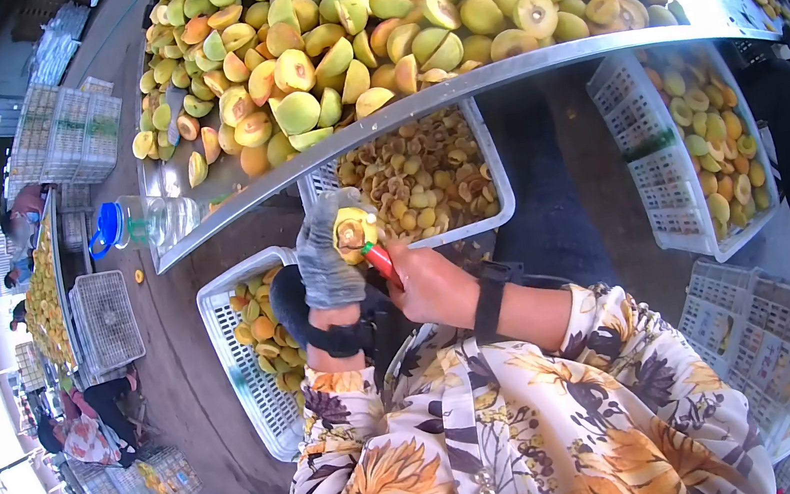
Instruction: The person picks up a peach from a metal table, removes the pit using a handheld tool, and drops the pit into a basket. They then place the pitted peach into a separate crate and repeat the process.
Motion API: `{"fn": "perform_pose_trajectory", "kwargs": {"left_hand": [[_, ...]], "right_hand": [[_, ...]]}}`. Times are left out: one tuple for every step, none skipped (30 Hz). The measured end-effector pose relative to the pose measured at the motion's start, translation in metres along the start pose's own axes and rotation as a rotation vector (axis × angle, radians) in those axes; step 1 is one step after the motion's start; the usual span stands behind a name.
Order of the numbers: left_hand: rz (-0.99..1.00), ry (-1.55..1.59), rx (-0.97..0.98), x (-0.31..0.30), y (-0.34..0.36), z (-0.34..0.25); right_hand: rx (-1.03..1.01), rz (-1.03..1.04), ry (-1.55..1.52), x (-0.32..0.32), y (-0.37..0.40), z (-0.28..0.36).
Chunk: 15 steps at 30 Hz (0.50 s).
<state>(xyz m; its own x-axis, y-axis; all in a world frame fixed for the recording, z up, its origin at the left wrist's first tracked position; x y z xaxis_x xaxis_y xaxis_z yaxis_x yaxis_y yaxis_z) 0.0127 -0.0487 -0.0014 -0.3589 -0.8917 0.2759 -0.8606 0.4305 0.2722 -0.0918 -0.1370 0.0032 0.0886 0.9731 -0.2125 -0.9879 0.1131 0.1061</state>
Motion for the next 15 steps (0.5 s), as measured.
{"fn": "perform_pose_trajectory", "kwargs": {"left_hand": [[0.135, 0.12, -0.138, 0.003, -0.002, 0.0], [0.109, 0.111, -0.155, 0.0, -0.004, 0.001], [0.106, 0.112, -0.152, -0.001, -0.006, -0.001], [0.135, 0.077, -0.176, -0.002, -0.007, -0.002], [0.165, 0.043, -0.201, -0.002, -0.007, -0.002], [0.152, 0.016, -0.184, -0.003, -0.007, -0.001], [0.149, 0.015, -0.187, -0.003, -0.006, 0.0], [0.118, 0.003, -0.185, -0.004, -0.005, 0.0], [0.088, -0.008, -0.181, -0.006, -0.004, 0.0], [0.086, -0.009, -0.182, -0.008, -0.004, 0.003], [0.11, -0.023, -0.126, -0.01, -0.006, 0.006], [0.134, -0.038, -0.068, -0.008, -0.006, 0.002], [0.133, -0.038, -0.067, -0.009, -0.005, 0.0], [0.2, 0.03, -0.156, -0.008, -0.002, -0.002], [0.267, 0.097, -0.244, -0.003, 0.003, -0.01]], "right_hand": [[-0.03, 0.03, 0.056, 0.001, -0.001, 0.0], [-0.031, 0.035, 0.055, 0.001, -0.002, -0.001], [-0.035, 0.054, 0.082, 0.002, -0.003, -0.002], [-0.038, 0.072, 0.108, 0.002, -0.004, -0.002], [-0.038, 0.074, 0.107, 0.002, -0.005, -0.003], [-0.041, 0.09, 0.105, 0.002, -0.006, -0.004], [-0.043, 0.107, 0.101, 0.003, -0.006, -0.005], [-0.042, 0.11, 0.099, 0.002, -0.006, -0.006], [-0.052, 0.115, 0.107, 0.001, -0.007, -0.007], [-0.062, 0.119, 0.115, 0.0, -0.008, -0.007], [-0.062, 0.12, 0.114, -0.003, -0.009, -0.007], [-0.075, 0.126, 0.058, -0.006, -0.009, -0.004], [-0.088, 0.133, 0.001, -0.009, -0.01, -0.001], [-0.081, 0.147, -0.031, -0.011, -0.011, 0.003], [-0.05, 0.177, -0.038, -0.011, -0.012, 0.002]]}}
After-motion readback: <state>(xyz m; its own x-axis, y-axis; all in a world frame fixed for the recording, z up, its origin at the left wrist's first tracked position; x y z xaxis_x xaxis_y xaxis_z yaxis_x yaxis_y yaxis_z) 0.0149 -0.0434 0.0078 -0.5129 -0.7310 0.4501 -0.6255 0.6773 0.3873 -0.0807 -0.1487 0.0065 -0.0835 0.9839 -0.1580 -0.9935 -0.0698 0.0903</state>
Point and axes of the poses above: each hand's wrist, its own y-axis away from the middle knuckle, its own x-axis out of the palm, z = x × y, the point moved 4 cm from there along -y, towards the middle knuckle, and after that the axes turned 9 degrees about -y, right-handed, at the moved point
